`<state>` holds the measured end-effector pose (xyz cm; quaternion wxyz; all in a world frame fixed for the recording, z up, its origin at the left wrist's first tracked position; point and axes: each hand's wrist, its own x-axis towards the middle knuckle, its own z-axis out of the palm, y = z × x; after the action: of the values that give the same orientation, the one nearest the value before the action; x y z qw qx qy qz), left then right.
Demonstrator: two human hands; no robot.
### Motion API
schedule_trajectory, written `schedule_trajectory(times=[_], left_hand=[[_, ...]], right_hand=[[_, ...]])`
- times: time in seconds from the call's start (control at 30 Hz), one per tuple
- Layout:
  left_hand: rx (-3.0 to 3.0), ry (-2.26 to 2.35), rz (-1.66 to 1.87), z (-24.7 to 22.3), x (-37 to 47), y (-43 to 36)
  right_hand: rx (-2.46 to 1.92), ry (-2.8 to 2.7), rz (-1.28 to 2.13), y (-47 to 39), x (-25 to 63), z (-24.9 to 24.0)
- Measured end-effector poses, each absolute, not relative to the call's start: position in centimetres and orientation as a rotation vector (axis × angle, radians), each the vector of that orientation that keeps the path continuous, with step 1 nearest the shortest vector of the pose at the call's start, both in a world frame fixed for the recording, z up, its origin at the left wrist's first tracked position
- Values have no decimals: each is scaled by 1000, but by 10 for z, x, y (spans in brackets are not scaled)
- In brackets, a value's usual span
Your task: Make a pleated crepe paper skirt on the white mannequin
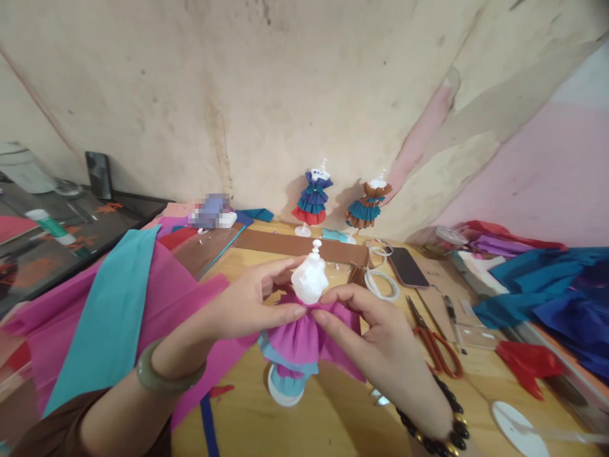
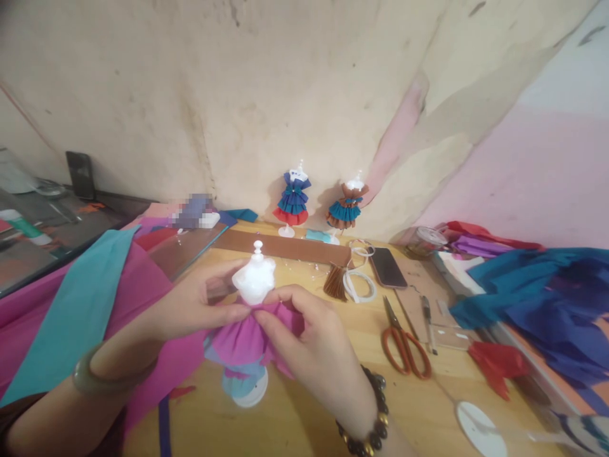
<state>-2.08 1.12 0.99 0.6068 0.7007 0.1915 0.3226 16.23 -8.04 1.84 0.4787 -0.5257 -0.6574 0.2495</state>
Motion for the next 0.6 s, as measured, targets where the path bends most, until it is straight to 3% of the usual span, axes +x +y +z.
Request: schedule_trajectory(times=[0.6], left_hand=[[1613,370,689,11,-19,15]], right_hand=[[-1414,-1648,686,-85,169,14]])
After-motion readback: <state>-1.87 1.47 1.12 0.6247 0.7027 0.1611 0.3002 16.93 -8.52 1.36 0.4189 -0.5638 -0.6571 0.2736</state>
